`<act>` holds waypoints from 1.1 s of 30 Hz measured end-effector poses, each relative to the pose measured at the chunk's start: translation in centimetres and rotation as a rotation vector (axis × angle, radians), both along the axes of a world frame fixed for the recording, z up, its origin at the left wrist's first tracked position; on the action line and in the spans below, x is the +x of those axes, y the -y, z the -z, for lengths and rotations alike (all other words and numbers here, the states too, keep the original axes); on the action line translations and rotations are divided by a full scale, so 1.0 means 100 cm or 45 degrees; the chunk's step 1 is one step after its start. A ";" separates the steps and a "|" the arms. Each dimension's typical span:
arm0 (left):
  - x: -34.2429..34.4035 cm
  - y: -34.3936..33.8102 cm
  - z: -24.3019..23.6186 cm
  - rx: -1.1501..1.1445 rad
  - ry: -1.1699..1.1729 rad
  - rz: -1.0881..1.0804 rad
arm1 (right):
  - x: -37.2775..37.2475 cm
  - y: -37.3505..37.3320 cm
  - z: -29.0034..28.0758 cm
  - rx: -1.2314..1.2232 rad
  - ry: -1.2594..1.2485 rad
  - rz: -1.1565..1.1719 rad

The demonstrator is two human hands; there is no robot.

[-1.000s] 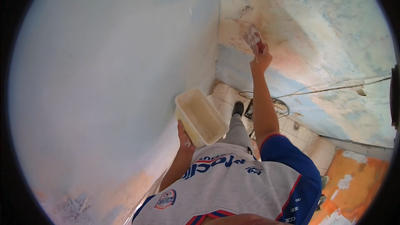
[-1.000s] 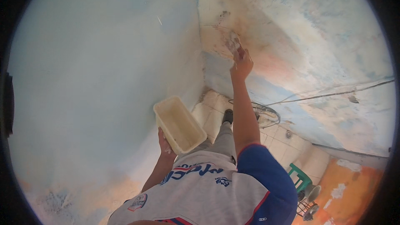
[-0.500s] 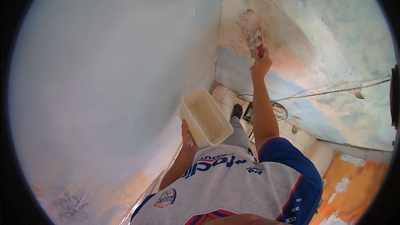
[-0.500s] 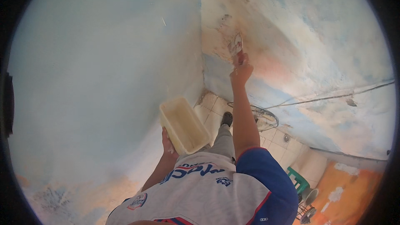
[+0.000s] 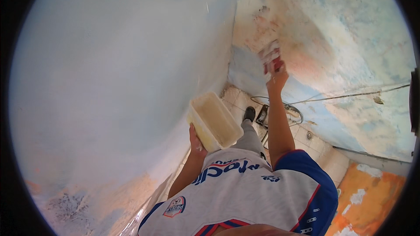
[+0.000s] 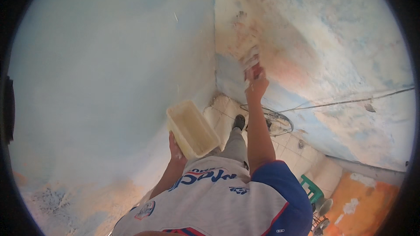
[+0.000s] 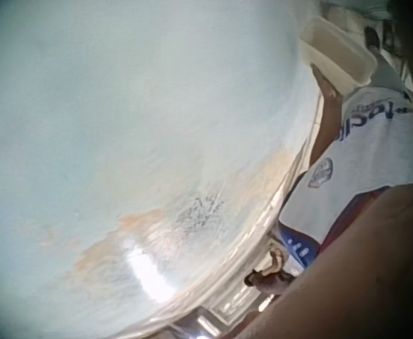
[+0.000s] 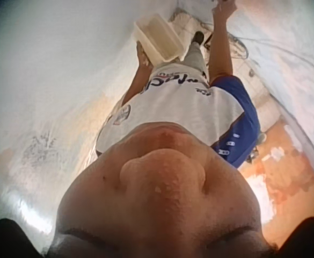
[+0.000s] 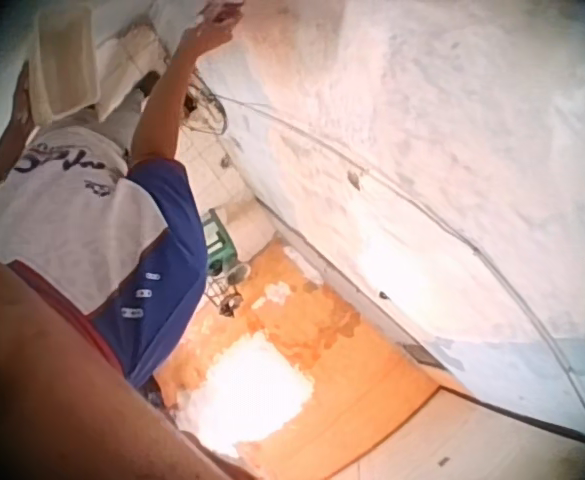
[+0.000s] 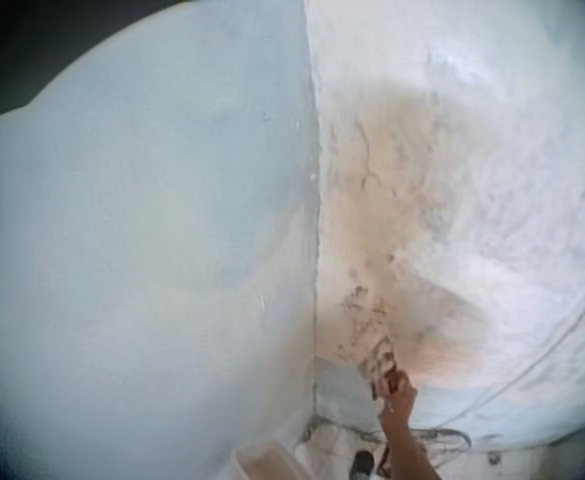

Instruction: The person applies plaster to a ceiling using a scraper. They scoop the material from a small container and spread it across the surface before rinsing their hands in a bucket of water.

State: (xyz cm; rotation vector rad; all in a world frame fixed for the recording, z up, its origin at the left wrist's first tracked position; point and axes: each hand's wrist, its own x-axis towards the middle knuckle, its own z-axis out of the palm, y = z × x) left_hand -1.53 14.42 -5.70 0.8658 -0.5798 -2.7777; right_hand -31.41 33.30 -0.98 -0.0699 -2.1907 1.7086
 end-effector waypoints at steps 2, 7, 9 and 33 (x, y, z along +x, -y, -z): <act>0.004 0.002 0.005 0.062 -0.019 0.002 | 0.034 -0.008 0.014 0.051 0.065 -0.262; -0.004 0.004 -0.002 0.069 -0.098 0.051 | 0.102 -0.013 -0.030 -0.533 0.380 -0.581; -0.014 0.006 -0.007 0.019 -0.155 0.087 | 0.116 -0.021 -0.055 -0.578 0.517 -0.658; -0.045 -0.052 -0.106 0.033 -0.529 0.378 | 0.234 -0.128 -0.117 -0.424 0.057 -0.973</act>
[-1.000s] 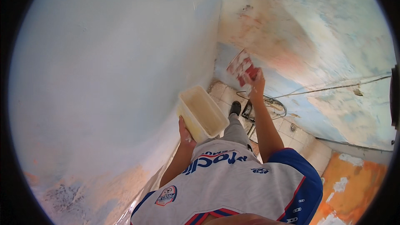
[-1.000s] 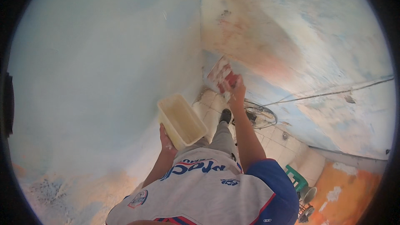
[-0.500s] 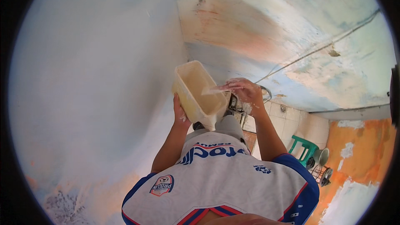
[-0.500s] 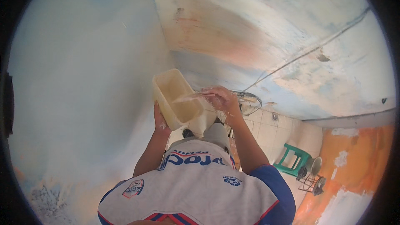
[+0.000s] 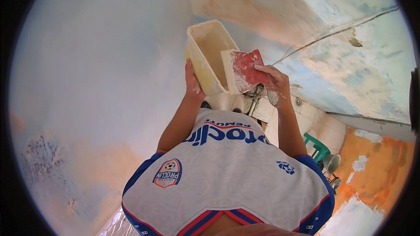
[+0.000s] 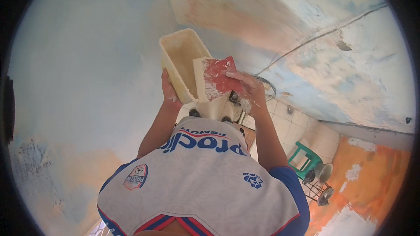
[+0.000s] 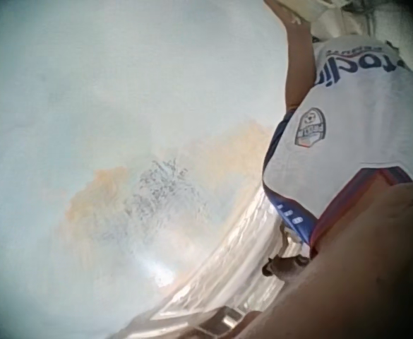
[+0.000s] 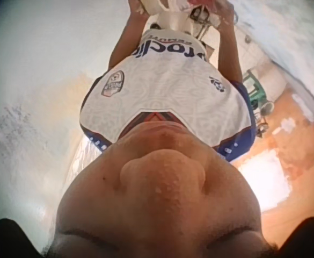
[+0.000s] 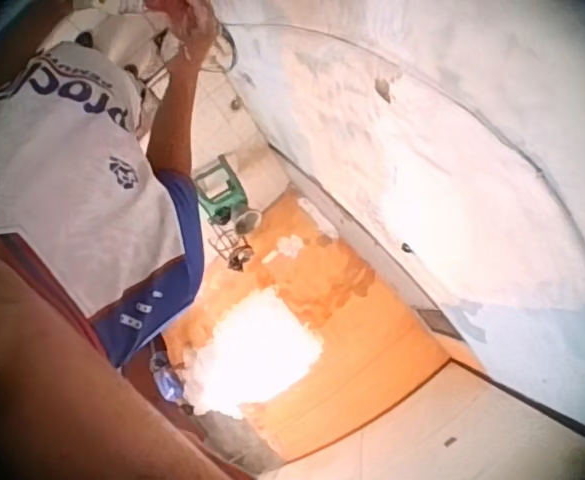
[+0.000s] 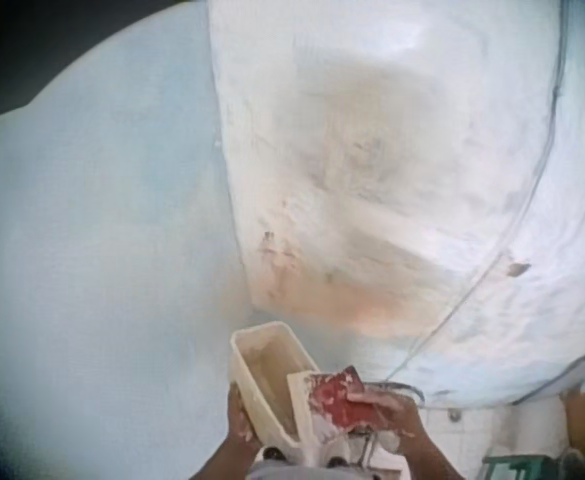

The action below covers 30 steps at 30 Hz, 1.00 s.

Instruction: The person applies plaster to a ceiling using a scraper. They scoop the material from a small container and spread it across the surface before rinsing their hands in a bucket of water.

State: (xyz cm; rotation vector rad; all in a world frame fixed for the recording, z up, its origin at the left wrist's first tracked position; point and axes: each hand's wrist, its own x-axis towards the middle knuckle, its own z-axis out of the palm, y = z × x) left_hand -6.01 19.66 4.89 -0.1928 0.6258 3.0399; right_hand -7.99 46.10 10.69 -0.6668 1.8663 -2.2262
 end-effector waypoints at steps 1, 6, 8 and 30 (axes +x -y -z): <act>0.002 -0.010 0.000 0.006 0.001 -0.011 | 0.001 -0.013 -0.006 0.004 0.083 -0.035; 0.029 -0.057 -0.011 -0.071 0.017 -0.075 | 0.015 -0.072 -0.026 -0.356 0.476 -0.366; 0.035 -0.076 -0.010 -0.071 -0.022 -0.073 | 0.015 -0.086 -0.013 -0.299 0.513 -0.104; 0.069 -0.144 -0.038 -0.662 -0.061 -0.787 | 0.056 -0.085 -0.082 0.474 -0.510 0.152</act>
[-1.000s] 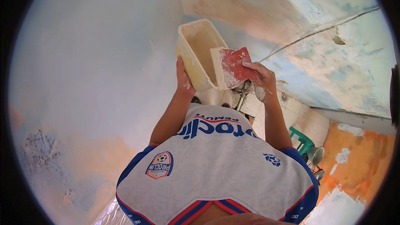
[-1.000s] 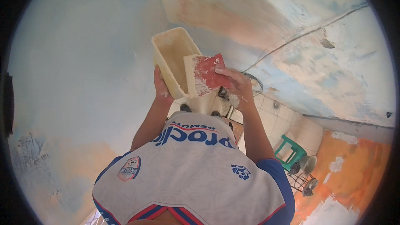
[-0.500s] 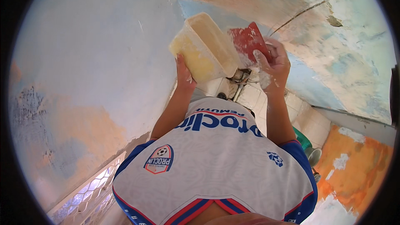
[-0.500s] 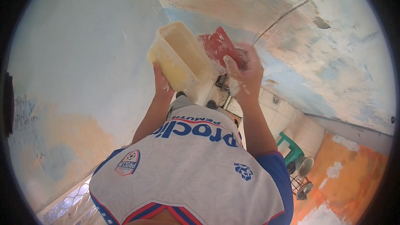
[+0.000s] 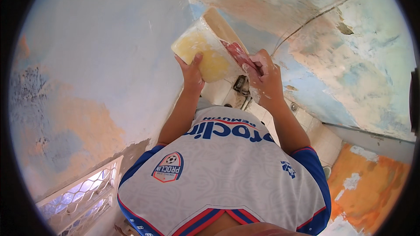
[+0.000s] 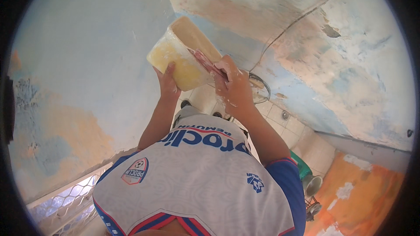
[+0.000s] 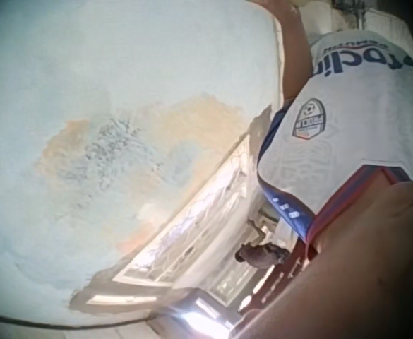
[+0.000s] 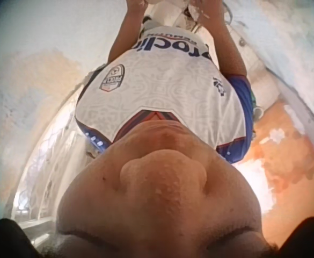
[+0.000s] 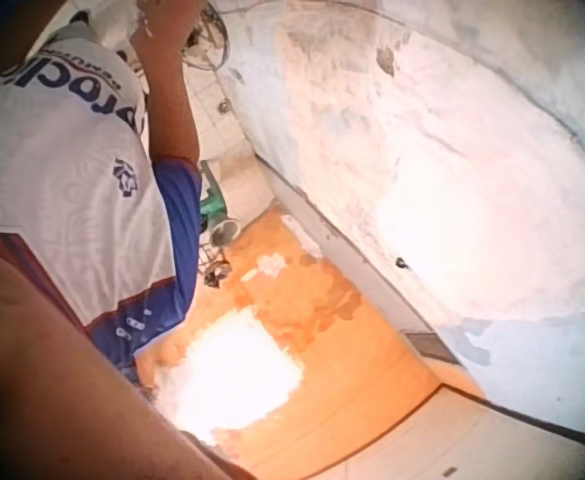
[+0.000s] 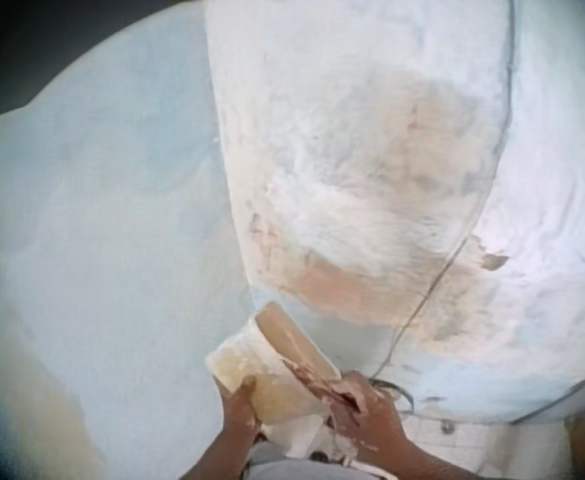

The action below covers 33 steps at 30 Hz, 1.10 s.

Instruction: The person applies plaster to a ceiling using a scraper. They scoop the material from a small container and spread it across the surface before rinsing their hands in a bucket of water.

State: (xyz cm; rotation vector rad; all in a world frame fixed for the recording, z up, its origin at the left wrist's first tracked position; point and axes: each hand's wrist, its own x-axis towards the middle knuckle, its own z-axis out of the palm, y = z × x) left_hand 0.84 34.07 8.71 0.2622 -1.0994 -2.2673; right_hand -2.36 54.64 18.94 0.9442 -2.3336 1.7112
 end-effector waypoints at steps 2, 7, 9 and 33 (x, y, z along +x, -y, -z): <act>0.000 -0.001 0.002 -0.002 0.018 -0.027 | 0.003 -0.004 0.001 0.016 -0.016 0.028; -0.005 -0.006 0.007 -0.125 0.066 -0.103 | 0.006 -0.020 0.003 0.030 -0.103 0.080; -0.007 -0.003 0.011 -0.135 0.092 -0.137 | 0.009 -0.024 -0.001 0.028 0.002 0.071; -0.010 -0.010 0.024 0.733 -0.158 0.860 | -0.077 -0.071 -0.026 -0.373 -0.327 -0.292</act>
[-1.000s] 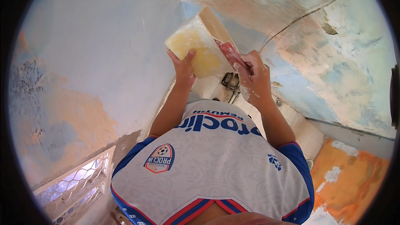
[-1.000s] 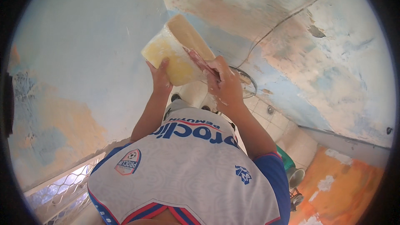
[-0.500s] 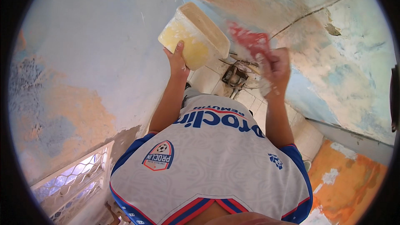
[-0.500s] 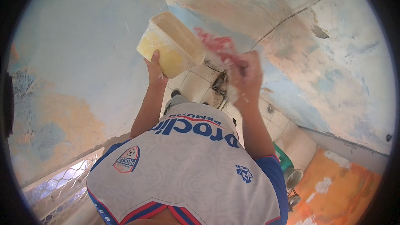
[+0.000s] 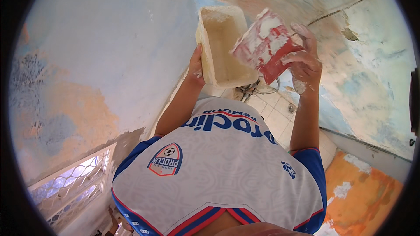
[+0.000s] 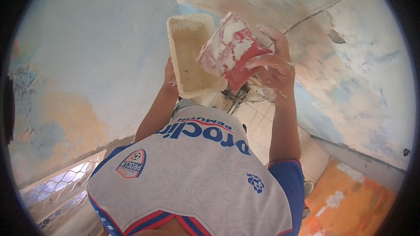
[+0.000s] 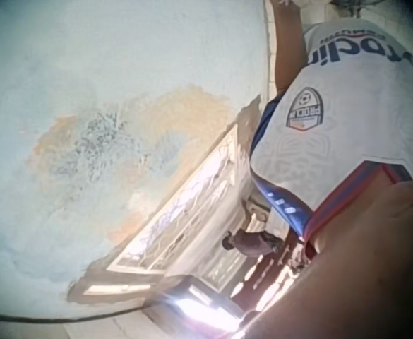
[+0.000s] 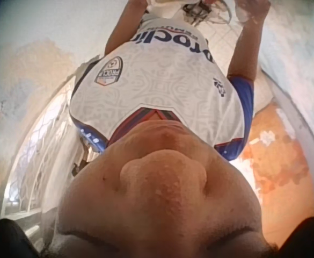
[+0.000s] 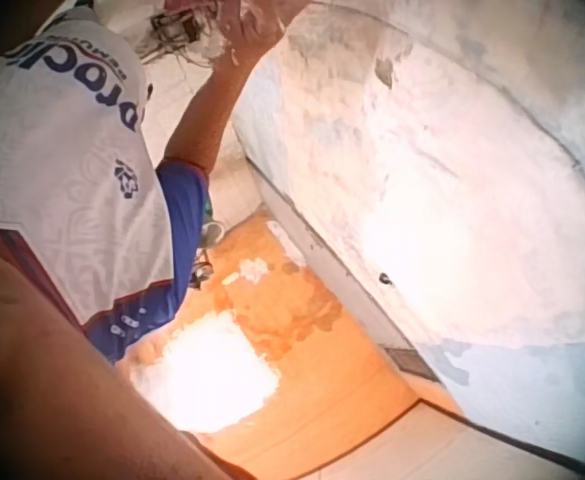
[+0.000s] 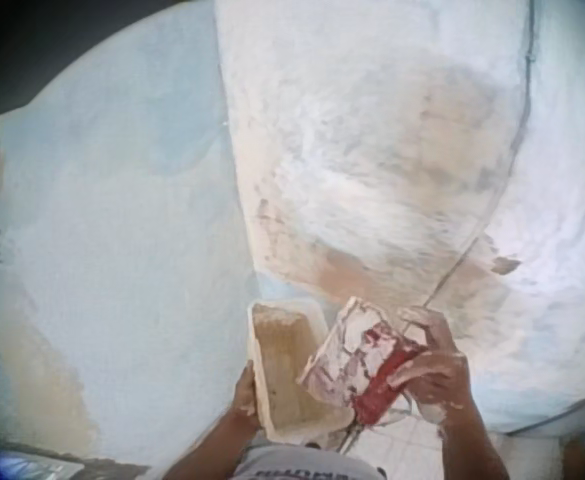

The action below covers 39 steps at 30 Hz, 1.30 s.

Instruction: The person applies plaster to a ceiling using a scraper. They scoop the material from a small container and spread it across the surface before rinsing their hands in a bucket of water.

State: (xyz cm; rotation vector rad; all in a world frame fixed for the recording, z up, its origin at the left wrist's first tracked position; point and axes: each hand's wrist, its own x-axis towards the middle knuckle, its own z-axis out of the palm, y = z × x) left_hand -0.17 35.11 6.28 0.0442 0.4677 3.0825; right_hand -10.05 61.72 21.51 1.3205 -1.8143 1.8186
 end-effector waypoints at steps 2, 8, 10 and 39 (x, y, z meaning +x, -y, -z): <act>-0.001 -0.006 -0.009 -0.092 0.049 -0.051 | 0.002 -0.003 0.006 0.029 0.142 -0.041; -0.005 -0.016 -0.009 -0.194 0.152 -0.057 | -0.008 -0.037 0.044 0.306 0.744 -0.124; -0.004 -0.014 -0.007 -0.212 0.154 -0.051 | -0.005 -0.032 0.041 0.204 0.684 -0.174; -0.035 0.077 0.019 -0.568 0.290 -0.101 | 0.005 0.091 0.062 -0.158 1.533 -0.244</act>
